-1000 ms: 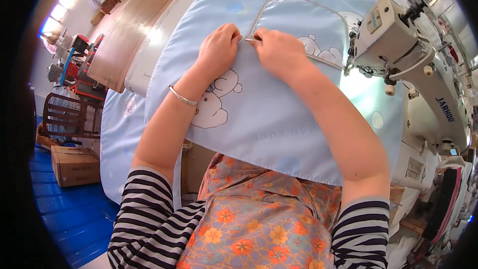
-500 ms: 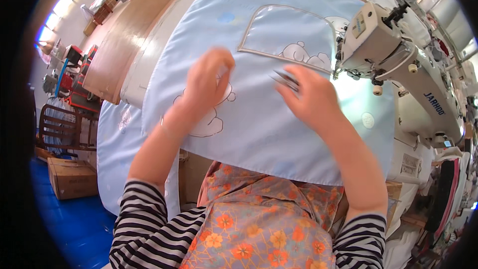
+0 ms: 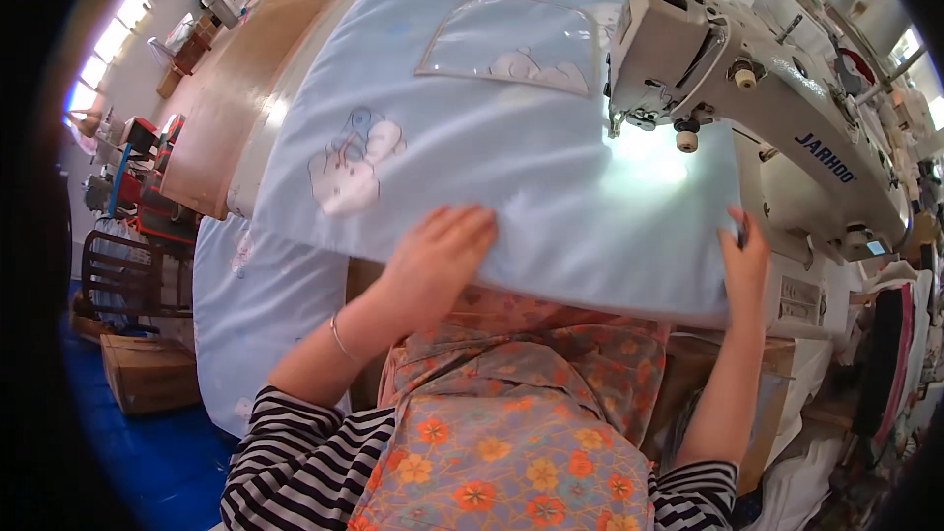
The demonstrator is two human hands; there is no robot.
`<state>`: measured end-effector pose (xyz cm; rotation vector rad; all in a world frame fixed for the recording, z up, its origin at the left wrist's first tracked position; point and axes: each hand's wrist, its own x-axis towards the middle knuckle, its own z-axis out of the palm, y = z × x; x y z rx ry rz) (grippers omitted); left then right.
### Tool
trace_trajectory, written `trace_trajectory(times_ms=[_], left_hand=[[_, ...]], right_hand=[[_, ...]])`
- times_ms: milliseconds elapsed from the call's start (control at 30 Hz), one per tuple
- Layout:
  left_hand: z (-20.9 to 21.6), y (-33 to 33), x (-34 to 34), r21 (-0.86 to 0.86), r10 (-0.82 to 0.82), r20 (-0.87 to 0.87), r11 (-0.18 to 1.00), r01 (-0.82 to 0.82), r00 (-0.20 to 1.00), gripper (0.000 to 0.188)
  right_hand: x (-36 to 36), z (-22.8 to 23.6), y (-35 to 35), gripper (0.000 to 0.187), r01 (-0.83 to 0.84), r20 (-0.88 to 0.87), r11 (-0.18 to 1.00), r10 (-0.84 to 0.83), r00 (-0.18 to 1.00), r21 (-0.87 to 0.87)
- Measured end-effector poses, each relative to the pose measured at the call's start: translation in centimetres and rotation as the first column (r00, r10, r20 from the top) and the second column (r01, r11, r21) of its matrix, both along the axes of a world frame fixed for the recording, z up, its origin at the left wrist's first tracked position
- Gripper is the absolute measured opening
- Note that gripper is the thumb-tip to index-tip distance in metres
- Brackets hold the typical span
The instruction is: Sewing a clear plastic pocket onto a piece of blue patterned fabric using an industrial sewing machine.
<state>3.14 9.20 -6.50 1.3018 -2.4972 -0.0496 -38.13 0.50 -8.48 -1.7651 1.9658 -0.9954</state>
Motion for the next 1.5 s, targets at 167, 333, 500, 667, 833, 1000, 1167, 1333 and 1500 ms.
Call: trace_trajectory(times_ms=[167, 333, 500, 667, 833, 1000, 1167, 1333, 1500], left_hand=[[0.1, -5.1, 0.1, -0.143, 0.146, 0.062, 0.98, -0.136, 0.987, 0.035], [-0.9, -12.6, -0.7, -0.063, 0.241, 0.266, 0.971, -0.233, 0.933, 0.014], [-1.1, -26.7, 1.0, -0.06, 0.394, 0.196, 0.919, -0.39, 0.898, 0.023], [-2.8, -32.6, 2.5, -0.14, 0.513, -0.278, 0.815, -0.562, 0.812, 0.049], [-0.6, -21.2, 0.4, 0.096, 0.217, 0.137, 0.968, -0.231, 0.967, 0.046], [-4.0, 1.9, -0.3, -0.181, -0.377, -0.362, 0.926, 0.332, 0.853, 0.028], [-19.0, 8.9, 11.5, 0.205, 0.704, 0.08, 0.682, -0.702, 0.706, 0.048], [-30.0, 16.1, 22.4, 0.136, 0.825, 0.505, 0.212, -0.968, 0.252, 0.087], [-32.8, 19.6, 26.2, 0.154, 0.922, 0.173, 0.321, -0.934, 0.345, 0.045]], right_hand=[[5.5, 0.3, -8.4, 0.028, -0.035, -0.133, 0.998, 0.028, 0.991, -0.049], [4.9, -0.2, -8.9, 0.023, -0.054, 0.188, 0.988, 0.081, 0.979, -0.146], [4.9, -0.1, -8.1, 0.017, -0.124, 0.121, 0.947, 0.166, 0.979, -0.297], [5.0, 0.1, -8.1, 0.015, -0.112, 0.088, 0.959, 0.139, 0.986, -0.261], [1.6, -2.3, -9.4, 0.028, -0.106, 0.256, 0.977, 0.151, 0.955, -0.184], [-0.9, -3.0, -10.4, 0.032, -0.25, 0.367, 0.958, 0.284, 0.886, -0.139], [0.8, -2.0, -9.1, 0.032, -0.356, 0.156, 0.924, 0.376, 0.914, -0.14], [3.2, -2.3, -3.2, 0.031, -0.302, 0.088, 0.949, 0.309, 0.947, -0.084], [4.6, -1.7, -0.8, 0.031, -0.228, 0.021, 0.968, 0.231, 0.973, -0.1]])
